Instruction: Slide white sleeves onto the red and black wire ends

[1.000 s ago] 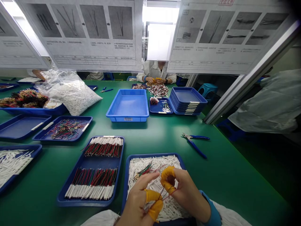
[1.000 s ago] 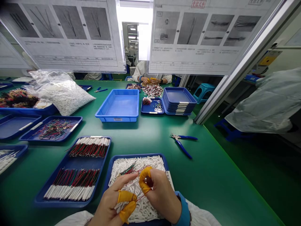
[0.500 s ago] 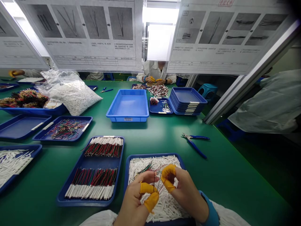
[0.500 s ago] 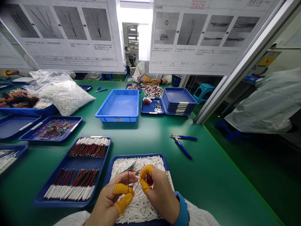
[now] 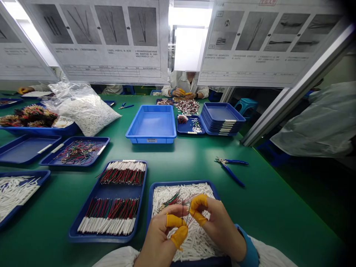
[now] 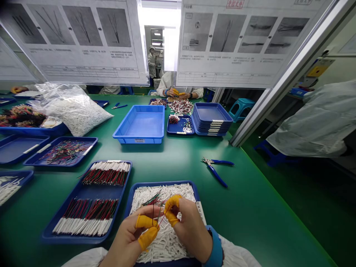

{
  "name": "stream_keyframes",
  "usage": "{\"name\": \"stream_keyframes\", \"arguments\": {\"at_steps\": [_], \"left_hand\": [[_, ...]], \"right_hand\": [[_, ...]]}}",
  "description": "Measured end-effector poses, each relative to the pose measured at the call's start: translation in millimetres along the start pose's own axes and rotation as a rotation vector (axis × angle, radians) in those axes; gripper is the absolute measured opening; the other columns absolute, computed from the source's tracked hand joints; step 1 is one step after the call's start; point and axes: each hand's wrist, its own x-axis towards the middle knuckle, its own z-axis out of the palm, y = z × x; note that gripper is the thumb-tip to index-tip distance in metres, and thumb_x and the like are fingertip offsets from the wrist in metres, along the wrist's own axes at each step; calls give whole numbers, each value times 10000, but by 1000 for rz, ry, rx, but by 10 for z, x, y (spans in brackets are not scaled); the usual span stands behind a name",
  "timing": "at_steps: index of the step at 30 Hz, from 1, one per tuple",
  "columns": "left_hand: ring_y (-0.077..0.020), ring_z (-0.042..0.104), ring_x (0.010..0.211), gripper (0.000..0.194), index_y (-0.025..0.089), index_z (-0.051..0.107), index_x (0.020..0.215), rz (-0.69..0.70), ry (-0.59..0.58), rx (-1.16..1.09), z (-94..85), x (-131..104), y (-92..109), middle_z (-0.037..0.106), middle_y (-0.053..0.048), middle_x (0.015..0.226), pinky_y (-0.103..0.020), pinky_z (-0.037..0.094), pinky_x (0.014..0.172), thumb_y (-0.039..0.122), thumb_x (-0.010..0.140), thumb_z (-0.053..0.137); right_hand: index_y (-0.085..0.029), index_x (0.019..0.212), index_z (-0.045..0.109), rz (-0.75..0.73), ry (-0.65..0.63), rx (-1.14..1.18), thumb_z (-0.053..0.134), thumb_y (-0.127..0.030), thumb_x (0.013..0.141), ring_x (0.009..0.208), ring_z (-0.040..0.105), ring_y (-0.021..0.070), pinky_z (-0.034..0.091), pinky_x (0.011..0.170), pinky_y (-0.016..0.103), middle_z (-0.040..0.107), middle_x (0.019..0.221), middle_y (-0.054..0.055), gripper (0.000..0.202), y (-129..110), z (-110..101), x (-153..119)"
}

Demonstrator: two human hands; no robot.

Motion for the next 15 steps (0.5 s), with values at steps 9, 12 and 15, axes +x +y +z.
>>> {"name": "stream_keyframes", "arguments": {"at_steps": [9,12,15], "left_hand": [[-262,565,1028,74,168,663,730,-15,-14,126,-9,-31,-6,625,-113,1088,-409,419,915,133,739,599],[-264,561,1034,69,168,661,727,-6,-18,150,-4,-39,9,624,-114,1095,-409,419,916,136,739,601],[-259,568,1025,72,172,665,735,2,-10,153,1,-36,34,632,-107,1083,-397,429,905,136,739,603]], "right_hand": [[-158,640,536,4,-75,-30,529,-23,683,535,528,137,412,494,235,581,601,20,141,-10,-32,5],[-167,611,519,-10,-106,-23,527,-29,689,508,515,128,398,474,226,557,559,-2,159,-4,-37,7],[-170,634,526,3,-115,-4,527,-48,699,515,523,132,406,481,234,563,571,0,138,5,-23,-2]]}}
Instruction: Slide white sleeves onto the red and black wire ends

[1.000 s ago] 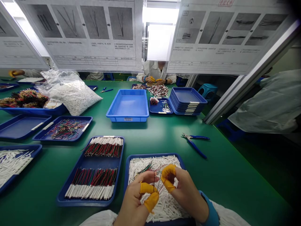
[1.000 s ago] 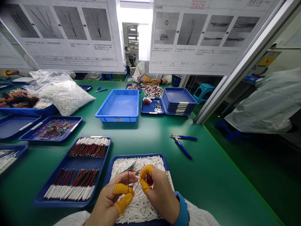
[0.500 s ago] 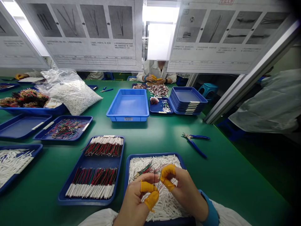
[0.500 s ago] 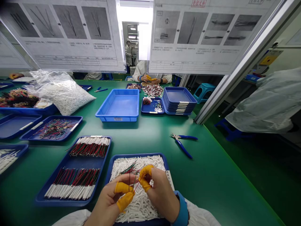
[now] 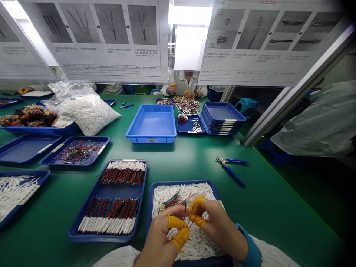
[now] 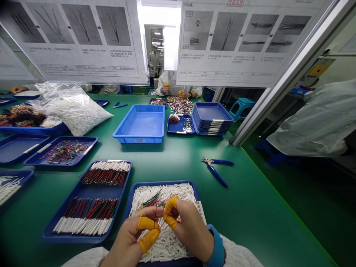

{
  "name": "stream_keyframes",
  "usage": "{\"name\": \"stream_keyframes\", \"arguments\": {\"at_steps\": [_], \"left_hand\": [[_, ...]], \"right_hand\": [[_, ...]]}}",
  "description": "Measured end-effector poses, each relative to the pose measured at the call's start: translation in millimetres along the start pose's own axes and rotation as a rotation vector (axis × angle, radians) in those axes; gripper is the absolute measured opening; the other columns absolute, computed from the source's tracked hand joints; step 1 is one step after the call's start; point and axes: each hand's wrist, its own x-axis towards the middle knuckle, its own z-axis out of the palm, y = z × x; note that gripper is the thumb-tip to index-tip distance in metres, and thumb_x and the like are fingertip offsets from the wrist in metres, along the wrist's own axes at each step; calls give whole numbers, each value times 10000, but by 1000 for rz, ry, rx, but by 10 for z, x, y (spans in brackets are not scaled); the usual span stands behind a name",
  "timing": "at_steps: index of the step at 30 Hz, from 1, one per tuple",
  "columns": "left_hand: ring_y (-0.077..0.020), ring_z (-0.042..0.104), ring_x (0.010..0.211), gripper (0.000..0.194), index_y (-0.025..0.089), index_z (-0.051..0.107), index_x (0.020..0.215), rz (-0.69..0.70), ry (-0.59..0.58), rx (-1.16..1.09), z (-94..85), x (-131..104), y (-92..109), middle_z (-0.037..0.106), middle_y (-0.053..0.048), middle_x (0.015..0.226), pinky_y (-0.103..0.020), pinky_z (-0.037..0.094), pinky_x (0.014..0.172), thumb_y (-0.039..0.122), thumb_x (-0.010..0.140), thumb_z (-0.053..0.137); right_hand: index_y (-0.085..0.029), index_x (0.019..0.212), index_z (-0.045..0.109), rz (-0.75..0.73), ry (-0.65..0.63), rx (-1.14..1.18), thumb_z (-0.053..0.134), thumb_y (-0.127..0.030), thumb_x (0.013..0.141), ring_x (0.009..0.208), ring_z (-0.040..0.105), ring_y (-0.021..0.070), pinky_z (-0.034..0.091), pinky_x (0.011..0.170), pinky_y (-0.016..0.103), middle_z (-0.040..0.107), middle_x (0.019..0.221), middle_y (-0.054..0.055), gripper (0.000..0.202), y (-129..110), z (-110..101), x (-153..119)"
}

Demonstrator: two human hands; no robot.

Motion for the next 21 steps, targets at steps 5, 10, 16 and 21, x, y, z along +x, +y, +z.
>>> {"name": "stream_keyframes", "arguments": {"at_steps": [5,10,16,21], "left_hand": [[-259,573,1025,58,177,665,720,29,13,-111,1,-1,-7,618,-104,1104,-388,432,908,158,742,615],[-256,583,1012,39,186,677,723,32,21,-193,7,-15,-9,612,-100,1116,-370,442,899,195,737,641],[-258,589,999,51,174,686,750,-54,24,-223,-17,36,-6,634,-117,1064,-365,450,878,162,722,645],[-241,619,901,72,160,688,751,-78,14,-159,-36,70,-6,659,-113,963,-343,480,812,137,706,636]], "right_hand": [[-144,882,562,70,61,48,545,-132,723,579,568,168,464,545,289,603,651,33,160,33,28,-20],[-146,965,618,61,74,150,564,-155,713,629,591,195,480,621,343,647,680,52,258,11,-13,1],[-178,808,665,300,208,632,687,-234,670,590,585,156,471,549,275,658,652,22,151,-39,-117,25],[-185,782,666,341,316,874,761,-261,626,579,598,129,485,596,255,690,634,13,198,-35,-168,33]]}}
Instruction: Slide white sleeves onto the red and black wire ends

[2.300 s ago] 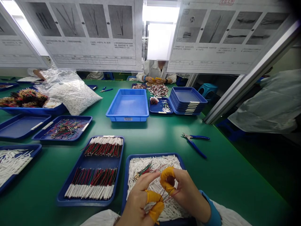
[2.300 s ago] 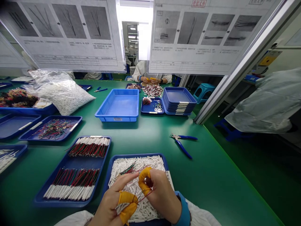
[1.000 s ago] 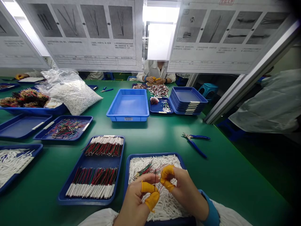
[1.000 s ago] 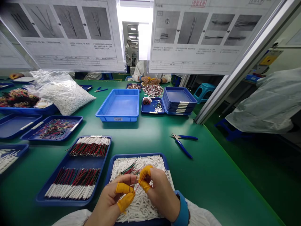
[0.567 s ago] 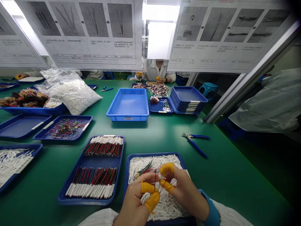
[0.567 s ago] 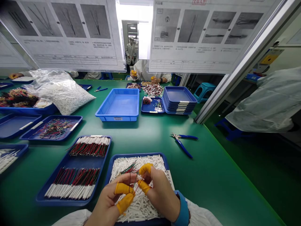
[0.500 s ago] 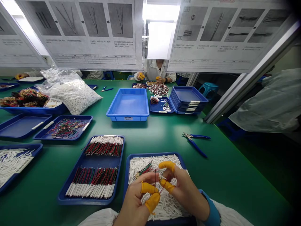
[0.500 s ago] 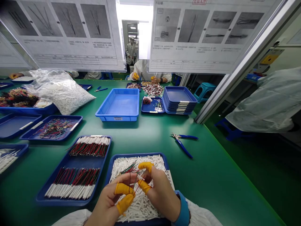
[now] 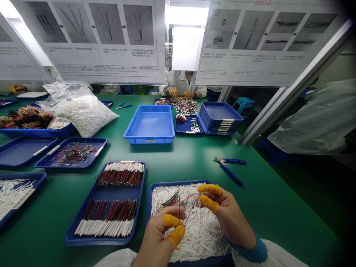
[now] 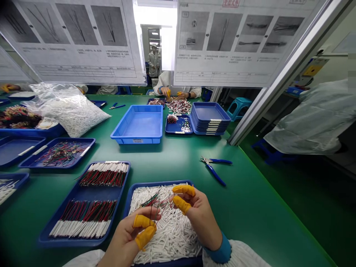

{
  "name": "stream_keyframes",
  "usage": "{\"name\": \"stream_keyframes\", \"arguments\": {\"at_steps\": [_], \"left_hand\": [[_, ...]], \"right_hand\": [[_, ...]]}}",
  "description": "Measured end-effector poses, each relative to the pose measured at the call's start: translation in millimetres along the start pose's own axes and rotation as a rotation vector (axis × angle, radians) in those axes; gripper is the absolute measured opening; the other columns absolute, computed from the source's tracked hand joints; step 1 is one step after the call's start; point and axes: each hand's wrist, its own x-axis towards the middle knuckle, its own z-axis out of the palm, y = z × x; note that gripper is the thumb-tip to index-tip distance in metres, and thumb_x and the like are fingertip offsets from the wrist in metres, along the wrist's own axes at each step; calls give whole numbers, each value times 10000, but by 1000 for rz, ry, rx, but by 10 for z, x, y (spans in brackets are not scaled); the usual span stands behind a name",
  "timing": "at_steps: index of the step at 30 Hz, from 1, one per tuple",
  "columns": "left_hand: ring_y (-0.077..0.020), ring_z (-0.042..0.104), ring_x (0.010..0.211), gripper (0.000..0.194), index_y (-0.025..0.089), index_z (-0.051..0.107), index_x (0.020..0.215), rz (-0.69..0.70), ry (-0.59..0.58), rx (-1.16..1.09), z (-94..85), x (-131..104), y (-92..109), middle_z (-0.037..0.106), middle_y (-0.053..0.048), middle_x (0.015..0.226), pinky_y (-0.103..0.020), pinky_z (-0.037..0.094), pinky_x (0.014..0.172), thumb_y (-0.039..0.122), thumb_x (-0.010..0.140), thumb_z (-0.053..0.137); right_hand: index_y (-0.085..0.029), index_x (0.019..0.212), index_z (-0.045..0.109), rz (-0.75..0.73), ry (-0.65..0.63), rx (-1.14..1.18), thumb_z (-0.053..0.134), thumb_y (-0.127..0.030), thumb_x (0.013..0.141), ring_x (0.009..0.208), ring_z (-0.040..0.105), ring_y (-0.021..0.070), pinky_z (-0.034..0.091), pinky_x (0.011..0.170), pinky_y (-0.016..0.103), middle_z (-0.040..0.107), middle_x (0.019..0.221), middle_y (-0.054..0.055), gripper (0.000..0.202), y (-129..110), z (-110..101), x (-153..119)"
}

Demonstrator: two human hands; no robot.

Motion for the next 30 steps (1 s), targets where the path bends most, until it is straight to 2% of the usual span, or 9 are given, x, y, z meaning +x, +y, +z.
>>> {"name": "stream_keyframes", "arguments": {"at_steps": [8,18,20,24,26,30], "left_hand": [[-218,631,819,79,154,676,722,20,1,102,24,-39,53,662,-92,882,-326,481,782,115,709,608],[-204,628,791,143,153,675,798,33,-23,139,14,-17,80,657,-83,857,-298,482,744,80,716,585],[-204,626,793,138,151,675,802,28,-21,137,19,-21,80,655,-86,865,-298,480,744,85,719,586],[-206,627,793,111,147,673,799,30,-17,115,26,-35,78,653,-92,873,-296,480,740,111,727,597],[-205,625,789,95,149,673,789,35,-15,114,26,-37,78,654,-89,865,-294,480,738,123,727,606],[-207,625,783,89,152,672,766,42,-17,133,21,-30,79,659,-88,862,-298,482,735,121,724,600]], "right_hand": [[-191,780,678,-66,21,30,783,-298,593,591,620,164,512,595,302,721,673,47,239,-7,19,-6],[-189,781,663,-81,-14,-22,764,-294,622,628,639,177,513,622,314,716,677,51,215,-53,33,-22],[-183,781,658,-71,-58,-48,755,-297,633,643,647,187,515,634,328,712,688,54,210,-62,46,-35],[-190,800,654,-13,-259,-48,733,-291,658,664,660,179,515,645,312,704,672,30,191,-42,77,-49],[-195,821,655,29,-309,-45,740,-285,644,667,664,177,516,631,300,703,660,19,216,-29,79,-40],[-182,800,659,55,-201,-67,761,-280,611,618,647,160,509,604,293,711,680,32,236,-44,38,-8]]}}
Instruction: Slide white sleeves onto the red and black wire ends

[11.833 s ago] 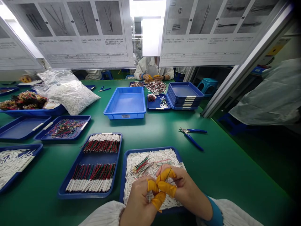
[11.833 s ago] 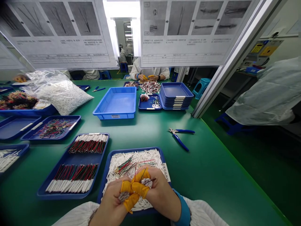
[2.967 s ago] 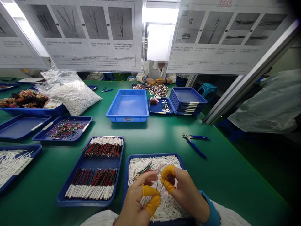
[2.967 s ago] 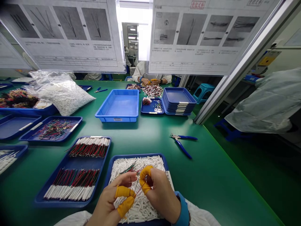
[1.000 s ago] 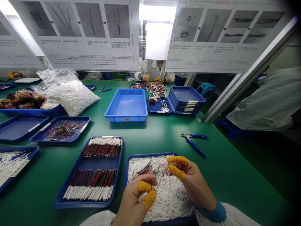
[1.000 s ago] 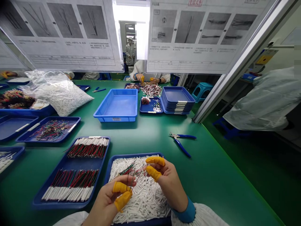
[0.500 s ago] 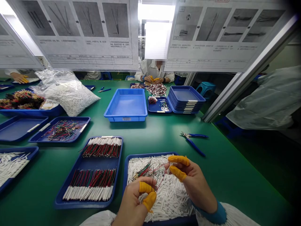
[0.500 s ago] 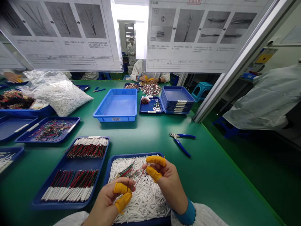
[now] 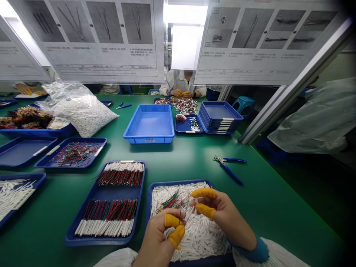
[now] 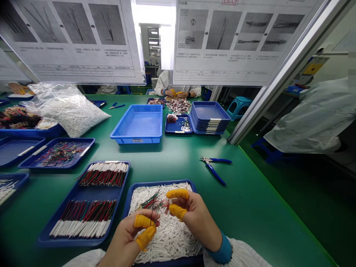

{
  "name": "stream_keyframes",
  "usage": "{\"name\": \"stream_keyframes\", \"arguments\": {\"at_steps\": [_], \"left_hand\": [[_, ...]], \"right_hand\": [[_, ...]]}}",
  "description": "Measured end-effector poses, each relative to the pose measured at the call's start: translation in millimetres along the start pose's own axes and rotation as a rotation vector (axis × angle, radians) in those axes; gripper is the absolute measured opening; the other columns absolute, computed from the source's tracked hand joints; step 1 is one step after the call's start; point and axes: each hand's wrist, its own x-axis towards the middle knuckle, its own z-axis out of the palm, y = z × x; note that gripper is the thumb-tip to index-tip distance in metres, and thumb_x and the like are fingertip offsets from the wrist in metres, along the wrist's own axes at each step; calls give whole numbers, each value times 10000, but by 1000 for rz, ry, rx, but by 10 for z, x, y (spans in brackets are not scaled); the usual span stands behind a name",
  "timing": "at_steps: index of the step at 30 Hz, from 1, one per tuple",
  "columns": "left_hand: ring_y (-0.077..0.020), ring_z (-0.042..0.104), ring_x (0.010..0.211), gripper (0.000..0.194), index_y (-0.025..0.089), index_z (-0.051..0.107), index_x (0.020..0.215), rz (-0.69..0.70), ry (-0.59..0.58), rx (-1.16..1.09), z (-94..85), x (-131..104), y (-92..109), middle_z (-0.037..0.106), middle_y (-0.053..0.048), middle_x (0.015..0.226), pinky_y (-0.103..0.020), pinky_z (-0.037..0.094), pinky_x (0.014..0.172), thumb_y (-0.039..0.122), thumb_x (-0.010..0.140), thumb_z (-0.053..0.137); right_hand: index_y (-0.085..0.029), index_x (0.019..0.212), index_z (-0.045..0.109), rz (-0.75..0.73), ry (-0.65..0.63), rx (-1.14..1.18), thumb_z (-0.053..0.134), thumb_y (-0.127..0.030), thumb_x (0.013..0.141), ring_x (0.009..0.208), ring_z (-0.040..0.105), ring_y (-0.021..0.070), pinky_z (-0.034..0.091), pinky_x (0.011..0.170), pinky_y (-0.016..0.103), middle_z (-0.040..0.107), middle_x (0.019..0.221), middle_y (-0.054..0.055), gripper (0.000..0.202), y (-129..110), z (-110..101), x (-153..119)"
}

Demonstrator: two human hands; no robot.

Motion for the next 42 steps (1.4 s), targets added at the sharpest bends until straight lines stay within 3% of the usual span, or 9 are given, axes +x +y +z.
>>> {"name": "stream_keyframes", "arguments": {"at_steps": [6,15,29,35,38,42], "left_hand": [[-209,619,800,120,162,671,783,-14,-40,85,-5,-2,5,670,-85,860,-308,471,759,112,711,588],[-222,605,817,68,166,679,749,-7,-60,135,-1,-24,28,673,-85,868,-311,469,751,169,716,619],[-216,596,816,68,174,679,753,-26,-69,113,2,-25,44,668,-76,867,-285,464,721,177,711,626],[-208,595,787,56,146,648,725,-12,-95,173,7,-14,43,659,-92,870,-303,451,743,138,724,593],[-207,597,781,62,146,643,725,-1,-93,168,2,-7,36,657,-88,862,-297,452,735,119,722,587],[-191,601,754,100,151,641,758,27,-81,125,2,-9,40,656,-71,832,-270,457,706,84,711,584]], "right_hand": [[-170,801,652,-42,168,19,755,-301,626,603,639,179,508,572,316,710,696,58,242,-24,-51,-10],[-183,769,654,-95,226,68,774,-303,596,586,635,175,515,534,301,709,688,46,242,-18,-14,-8],[-192,768,665,-127,193,60,780,-276,597,562,629,157,524,531,284,714,675,37,222,-37,16,-31],[-182,779,665,-111,35,11,747,-243,646,654,668,185,540,637,320,707,674,36,167,22,18,-33],[-188,778,672,-84,-6,5,764,-226,617,673,672,185,545,629,305,705,690,25,189,84,16,-13],[-191,781,679,-56,35,10,796,-198,558,688,675,182,548,629,289,711,711,18,252,115,-7,9]]}}
